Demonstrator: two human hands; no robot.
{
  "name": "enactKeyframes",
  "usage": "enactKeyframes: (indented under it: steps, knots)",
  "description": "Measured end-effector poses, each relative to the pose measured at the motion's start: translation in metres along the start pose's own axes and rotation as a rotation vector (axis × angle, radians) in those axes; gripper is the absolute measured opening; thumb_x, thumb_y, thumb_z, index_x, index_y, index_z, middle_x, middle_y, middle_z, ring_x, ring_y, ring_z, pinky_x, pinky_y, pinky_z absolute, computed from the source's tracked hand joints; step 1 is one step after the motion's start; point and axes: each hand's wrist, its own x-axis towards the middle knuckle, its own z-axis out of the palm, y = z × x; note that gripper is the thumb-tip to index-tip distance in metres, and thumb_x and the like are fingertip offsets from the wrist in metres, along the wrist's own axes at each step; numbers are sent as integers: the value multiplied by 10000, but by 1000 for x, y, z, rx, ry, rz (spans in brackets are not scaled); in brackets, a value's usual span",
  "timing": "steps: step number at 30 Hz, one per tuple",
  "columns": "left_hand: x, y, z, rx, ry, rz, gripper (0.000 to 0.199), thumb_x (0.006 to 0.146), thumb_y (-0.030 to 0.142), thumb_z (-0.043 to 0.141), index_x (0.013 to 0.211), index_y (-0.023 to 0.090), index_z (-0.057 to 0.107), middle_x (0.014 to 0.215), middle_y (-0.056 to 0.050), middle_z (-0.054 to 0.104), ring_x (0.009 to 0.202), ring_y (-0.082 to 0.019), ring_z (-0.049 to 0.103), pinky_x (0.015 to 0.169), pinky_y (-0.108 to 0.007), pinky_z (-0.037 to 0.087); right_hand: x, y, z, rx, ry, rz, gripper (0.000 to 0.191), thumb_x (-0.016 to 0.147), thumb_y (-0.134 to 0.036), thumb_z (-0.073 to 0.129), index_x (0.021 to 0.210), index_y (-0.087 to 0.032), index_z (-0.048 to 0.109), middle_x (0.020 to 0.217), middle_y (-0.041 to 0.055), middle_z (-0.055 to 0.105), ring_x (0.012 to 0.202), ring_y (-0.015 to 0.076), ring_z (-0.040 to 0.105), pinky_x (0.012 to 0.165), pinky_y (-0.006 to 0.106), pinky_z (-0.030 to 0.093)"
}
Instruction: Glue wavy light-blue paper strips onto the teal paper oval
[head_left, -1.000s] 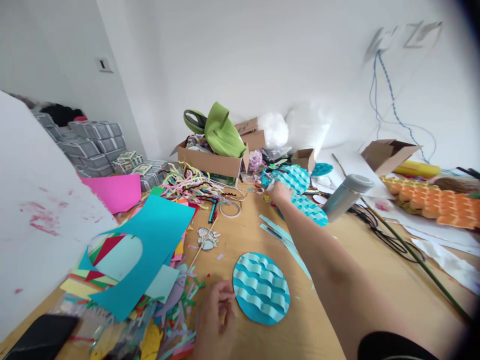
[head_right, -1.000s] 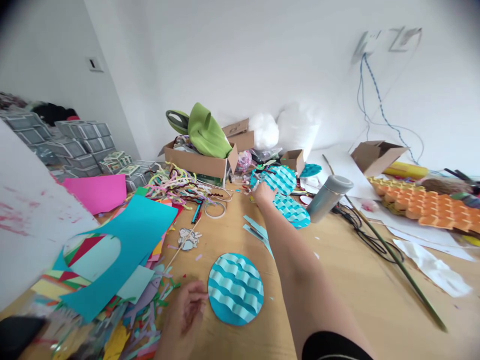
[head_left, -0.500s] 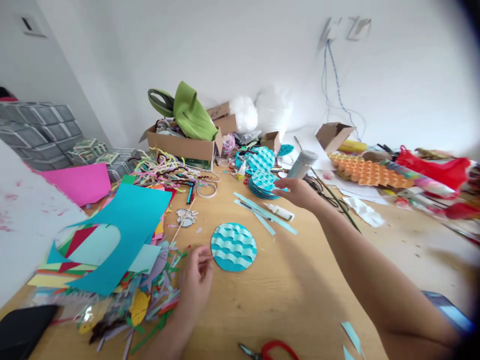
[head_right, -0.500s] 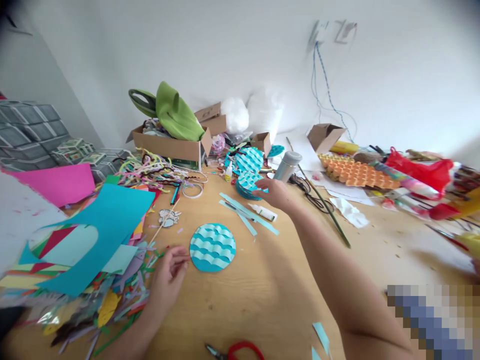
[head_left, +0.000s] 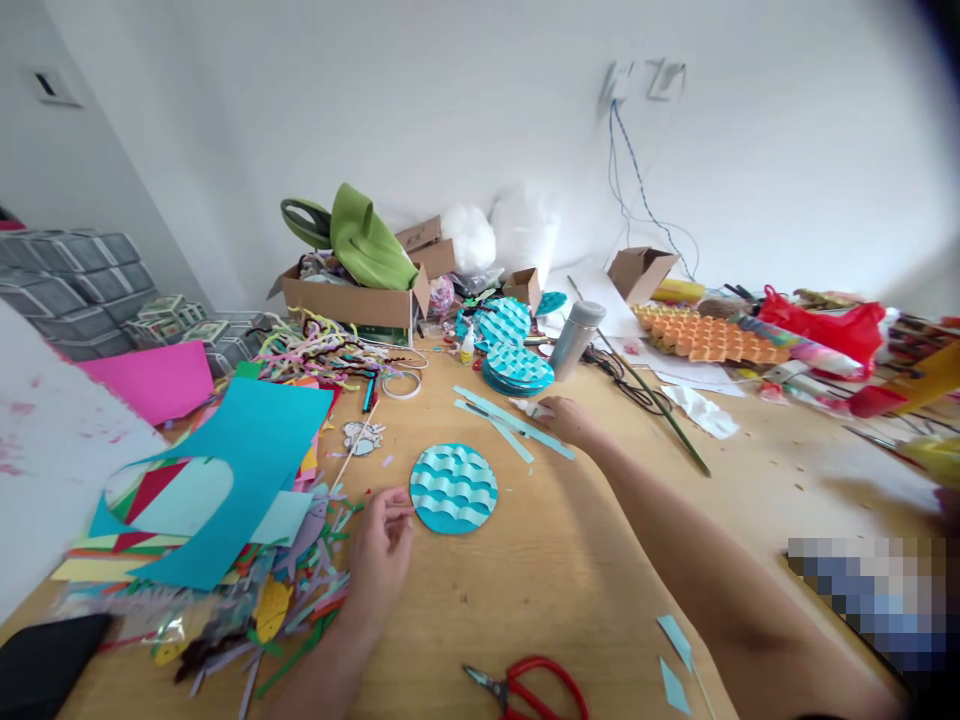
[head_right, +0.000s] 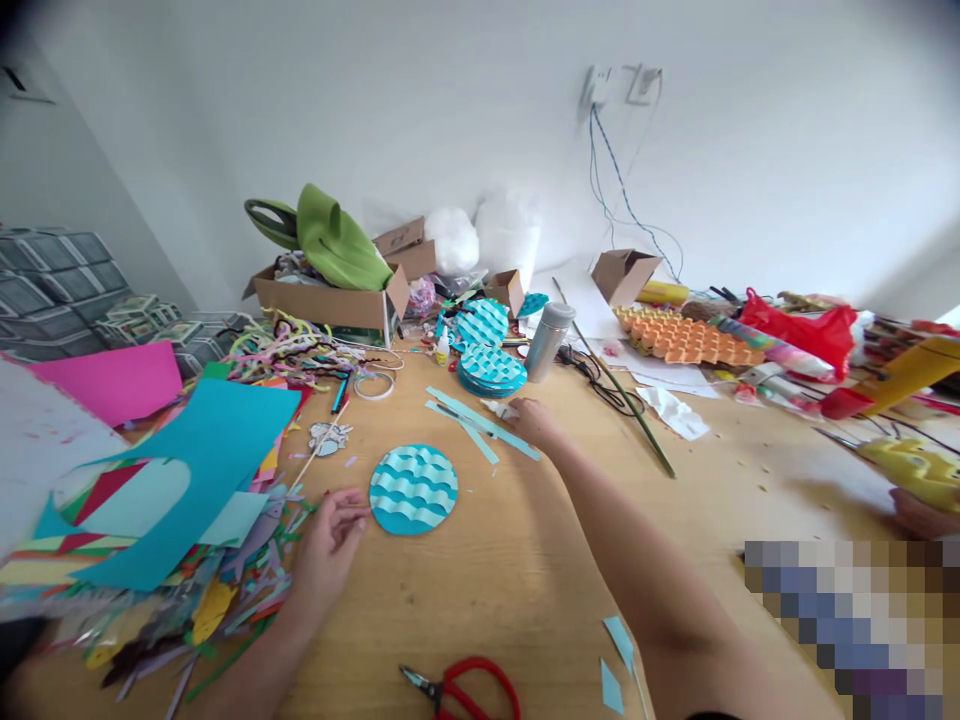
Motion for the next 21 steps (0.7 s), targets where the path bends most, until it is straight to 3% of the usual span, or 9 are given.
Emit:
enactKeyframes:
  steps: [3,6,9,12,21]
  knots:
    - [-1,0,0,1,12,9,266,751,317,576,989,199,565,985,-95,686,859,-226,693,762,-378,568,-6,-9,-1,-50,81,-40,323,901,-219,550,1206,-137,618,1204,155,617,1117,283,549,925,361,417]
    - [-1,-1,1,4,4,15,260,762,304,570,996,192,563,998,-105,677,865,-229,689,770,-396,568,-14,-30,2,-91,131,-127,315,943,-282,488,1200,-158,621,1228,138,601,1185,276,491,975,341,366]
    - [-1,-2,2,-8,-2,23,260,773,296,568,1009,186,559,1016,-111,669,869,-231,686,780,-410,567,-16,-52,10,-128,107,-202,254,943,-300,490,1040,-173,688,1072,127,659,1102,268,531,916,312,377]
    - [-2,-2,1,-9,3,21,252,778,272,558,1016,189,558,1021,-108,669,861,-229,688,776,-408,567,-12,-65,18,-168,83,-213,246,938,-213,465,936,-145,702,981,147,677,1017,272,562,863,316,372]
    - [-2,-6,3,16,12,73,261,755,143,524,1009,194,552,984,-82,669,835,-196,682,739,-365,570,-14,-76,24,-195,72,-197,238,917,-110,429,908,-83,665,987,181,661,978,259,572,856,320,344]
